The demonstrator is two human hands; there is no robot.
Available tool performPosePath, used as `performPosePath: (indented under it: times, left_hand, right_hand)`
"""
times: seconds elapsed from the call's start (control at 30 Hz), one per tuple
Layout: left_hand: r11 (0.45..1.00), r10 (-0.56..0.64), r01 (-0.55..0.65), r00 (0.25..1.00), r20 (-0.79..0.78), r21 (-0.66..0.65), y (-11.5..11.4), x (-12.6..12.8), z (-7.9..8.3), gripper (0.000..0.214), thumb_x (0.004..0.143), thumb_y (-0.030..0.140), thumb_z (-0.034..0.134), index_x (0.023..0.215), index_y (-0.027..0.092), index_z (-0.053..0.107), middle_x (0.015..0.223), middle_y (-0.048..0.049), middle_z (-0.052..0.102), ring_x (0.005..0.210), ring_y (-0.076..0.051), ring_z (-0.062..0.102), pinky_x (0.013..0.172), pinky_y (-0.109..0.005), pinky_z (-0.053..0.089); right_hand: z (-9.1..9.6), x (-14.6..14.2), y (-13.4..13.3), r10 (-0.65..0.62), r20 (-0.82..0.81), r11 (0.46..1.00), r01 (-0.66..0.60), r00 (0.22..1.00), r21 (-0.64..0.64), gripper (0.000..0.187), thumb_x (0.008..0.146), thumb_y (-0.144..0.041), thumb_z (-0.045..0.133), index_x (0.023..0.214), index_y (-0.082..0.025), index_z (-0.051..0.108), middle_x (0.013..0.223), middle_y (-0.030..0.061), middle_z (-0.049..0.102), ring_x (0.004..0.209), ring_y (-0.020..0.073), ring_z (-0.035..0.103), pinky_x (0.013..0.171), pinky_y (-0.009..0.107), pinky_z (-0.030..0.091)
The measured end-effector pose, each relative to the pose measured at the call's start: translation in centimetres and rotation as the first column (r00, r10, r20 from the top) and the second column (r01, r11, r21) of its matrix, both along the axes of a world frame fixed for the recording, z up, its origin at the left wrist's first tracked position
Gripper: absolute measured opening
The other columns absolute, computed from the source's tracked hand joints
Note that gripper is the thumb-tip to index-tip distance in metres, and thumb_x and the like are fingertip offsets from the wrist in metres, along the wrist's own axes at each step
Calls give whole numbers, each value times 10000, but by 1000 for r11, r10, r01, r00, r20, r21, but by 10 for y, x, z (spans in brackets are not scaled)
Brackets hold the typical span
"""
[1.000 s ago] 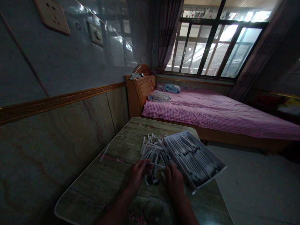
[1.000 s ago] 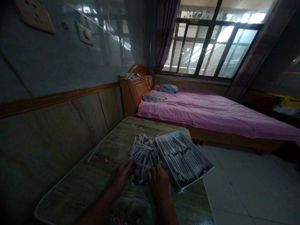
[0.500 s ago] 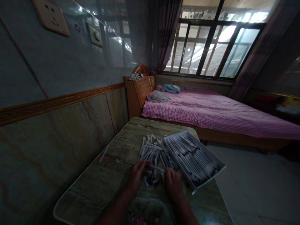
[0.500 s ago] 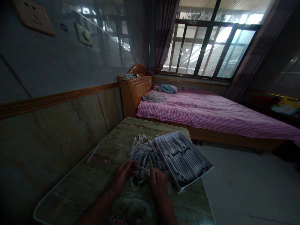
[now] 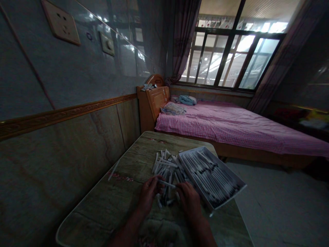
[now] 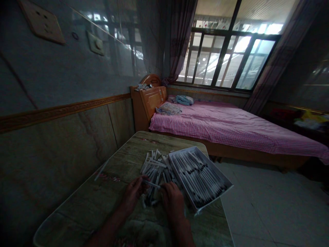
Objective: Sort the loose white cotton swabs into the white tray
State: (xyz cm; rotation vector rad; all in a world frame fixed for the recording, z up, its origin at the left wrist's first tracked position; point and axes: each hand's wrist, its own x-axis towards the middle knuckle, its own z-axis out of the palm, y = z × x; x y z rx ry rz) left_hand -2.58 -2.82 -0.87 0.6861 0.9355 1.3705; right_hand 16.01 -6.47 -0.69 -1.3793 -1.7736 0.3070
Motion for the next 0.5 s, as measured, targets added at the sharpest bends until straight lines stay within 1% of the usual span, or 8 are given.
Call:
performPosePath:
  times: [0.07,0.13,0.23,0.3,0.33,0.4,0.5]
  left_hand:
    - [999,-35,35,999,18,-5,0,0,0,543,613,567,806,931,133,728,841,-87,765,619,-172,689,499,-238,507]
    - [999,-53,53,998,42,-11,0,-1,0,581,630,586,788,999,144,714,885,-92,765,621,-176,694,490,-244,504]
    - [998,-50,51,997,61,-27,1,-2,1,595,619,583,795,1017,150,698,883,-81,760,604,-168,687,484,-245,497]
    - [999,-36,38,998,60,-38,2,-2,1,570,607,562,809,985,149,697,849,-66,755,589,-160,679,481,-241,486]
    - [999,-30,33,998,58,-41,2,-2,2,556,603,555,812,966,150,697,829,-60,752,581,-158,675,480,-239,479]
    - [998,-31,33,998,57,-44,2,-2,3,539,592,554,814,929,149,697,784,-49,744,567,-156,668,479,-238,469]
    - [998,-39,42,998,57,-46,1,-2,5,538,595,579,794,904,148,700,753,-47,733,573,-167,668,492,-251,472]
  right_hand:
    - [3,6,3,-99,-14,994,100,995,49,258,964,-330,445,902,-220,670,875,54,672,829,186,629,752,277,471]
    - [8,15,7,-245,-36,965,247,969,88,299,972,-375,417,916,-211,661,885,65,674,843,196,622,766,291,460]
    - [15,32,14,-477,5,877,475,879,65,347,970,-410,397,938,-204,674,895,83,692,832,212,626,723,298,427]
    - [20,41,21,-576,80,817,577,814,15,347,961,-391,401,925,-208,694,864,86,709,760,206,633,641,286,382]
    - [21,45,25,-604,118,793,609,789,-8,342,955,-376,407,906,-211,703,835,83,716,714,198,631,604,281,353]
    - [23,50,32,-626,190,764,643,757,-44,325,945,-350,427,870,-219,714,799,79,725,651,184,624,558,276,303]
    - [26,53,43,-603,302,750,654,738,-101,283,932,-320,469,850,-226,723,788,80,733,617,176,620,529,273,253]
